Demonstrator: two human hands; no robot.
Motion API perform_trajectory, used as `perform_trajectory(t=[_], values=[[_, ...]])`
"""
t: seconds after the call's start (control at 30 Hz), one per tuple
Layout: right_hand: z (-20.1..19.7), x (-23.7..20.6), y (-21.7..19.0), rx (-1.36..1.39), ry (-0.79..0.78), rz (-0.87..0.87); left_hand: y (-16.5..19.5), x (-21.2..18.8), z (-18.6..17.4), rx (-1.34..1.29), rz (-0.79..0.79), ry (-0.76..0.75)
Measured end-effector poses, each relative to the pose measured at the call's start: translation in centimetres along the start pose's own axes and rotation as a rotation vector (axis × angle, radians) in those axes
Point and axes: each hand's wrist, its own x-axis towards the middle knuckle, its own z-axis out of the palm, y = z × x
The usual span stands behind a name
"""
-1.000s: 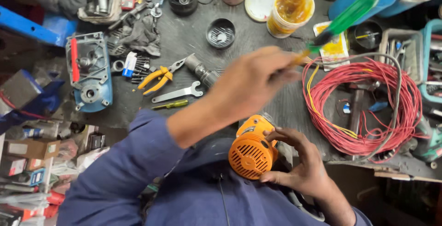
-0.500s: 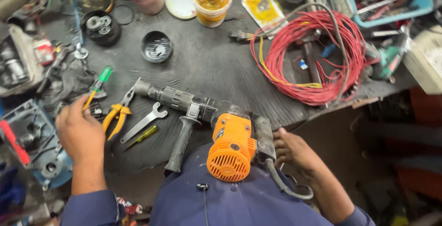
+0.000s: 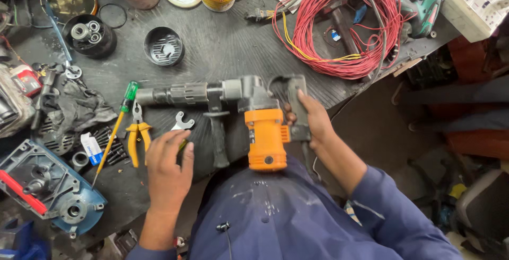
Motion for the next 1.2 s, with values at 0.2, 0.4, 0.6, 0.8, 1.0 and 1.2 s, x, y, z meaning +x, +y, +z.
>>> perform_trajectory(t=[0.2,0.4,0.6,0.8,1.0,1.2], values=[[2.7,3.9,-2.7,-0.254,-0.013,-0.197,-0.9,-0.8,-0.3,0.185,0.110,0.073],[3.6,4.7,-3.4,-0.245,0.102,-0.284,-9.4,-0.2,-3.0,0.600,-0.107,0.232],[1.4,5.4,-3.6,-0.910,0.178,-0.690,-11.0,2.1,-4.3,0.616,-0.308,0.224],[-4.1,3.9,-5.0,-0.664,-0.222,-0.026,-7.2,1.7,-3.2,0.345,-0.334,0.494],[-7.2,4.2,-7.4,-0.600,-0.270,-0.291,-6.2,2.4,0.2,0.470,-0.349,0.471],[-13.6,4.7,-14.7,-1.079,0.234,-1.226,-3.6,0.9,4.1,0.630,-0.193,0.507]])
